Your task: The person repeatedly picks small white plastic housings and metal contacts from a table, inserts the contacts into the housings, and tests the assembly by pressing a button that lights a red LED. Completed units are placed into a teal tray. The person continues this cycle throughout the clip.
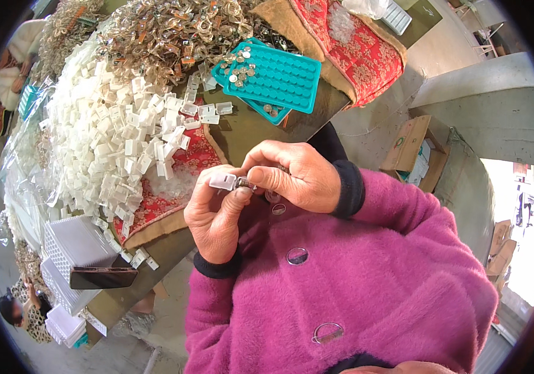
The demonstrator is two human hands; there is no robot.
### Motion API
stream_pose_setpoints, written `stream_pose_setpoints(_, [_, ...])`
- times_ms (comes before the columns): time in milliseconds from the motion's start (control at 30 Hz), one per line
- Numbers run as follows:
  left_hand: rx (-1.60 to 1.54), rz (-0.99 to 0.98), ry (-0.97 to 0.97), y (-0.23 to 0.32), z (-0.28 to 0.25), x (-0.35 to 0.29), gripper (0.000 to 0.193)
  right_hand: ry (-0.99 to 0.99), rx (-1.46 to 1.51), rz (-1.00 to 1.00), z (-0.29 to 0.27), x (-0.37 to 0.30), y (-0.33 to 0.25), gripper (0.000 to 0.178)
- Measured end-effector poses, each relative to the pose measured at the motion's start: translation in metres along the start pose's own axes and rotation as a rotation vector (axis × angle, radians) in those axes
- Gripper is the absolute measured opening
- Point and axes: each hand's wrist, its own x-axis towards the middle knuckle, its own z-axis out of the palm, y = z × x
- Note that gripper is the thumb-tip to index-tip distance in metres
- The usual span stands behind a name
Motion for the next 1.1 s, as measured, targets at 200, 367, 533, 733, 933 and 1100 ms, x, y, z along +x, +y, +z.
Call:
stream_pose_setpoints(200, [-0.174,-0.078,-0.028,-0.009,-0.006,-0.002,0.032,-0.083,0.442,0.193,0.002,0.004,0.011,0.027])
stream_pose_setpoints(367, [-0.474,-0.132,0.046,-0.016,-0.004,-0.002,0.038,-0.071,0.553,0.306,-0.002,0.002,0.011,0.023])
stream_pose_setpoints(533, [-0.458,-0.068,0.040,-0.019,-0.006,0.001,0.037,-0.013,0.281,0.158,0.002,0.005,0.010,0.023])
stream_pose_setpoints(733, [0.376,0.276,-0.098,0.008,-0.019,0.009,0.034,-0.145,0.480,0.294,-0.009,0.015,0.012,0.030])
stream_pose_setpoints(933, [0.660,0.308,-0.071,0.020,-0.012,0.011,0.033,-0.207,0.419,0.233,-0.016,0.016,0.013,0.026])
stream_pose_setpoints(1100, [0.676,0.317,-0.080,0.016,-0.006,0.009,0.033,-0.170,0.283,0.131,-0.015,0.014,0.013,0.017])
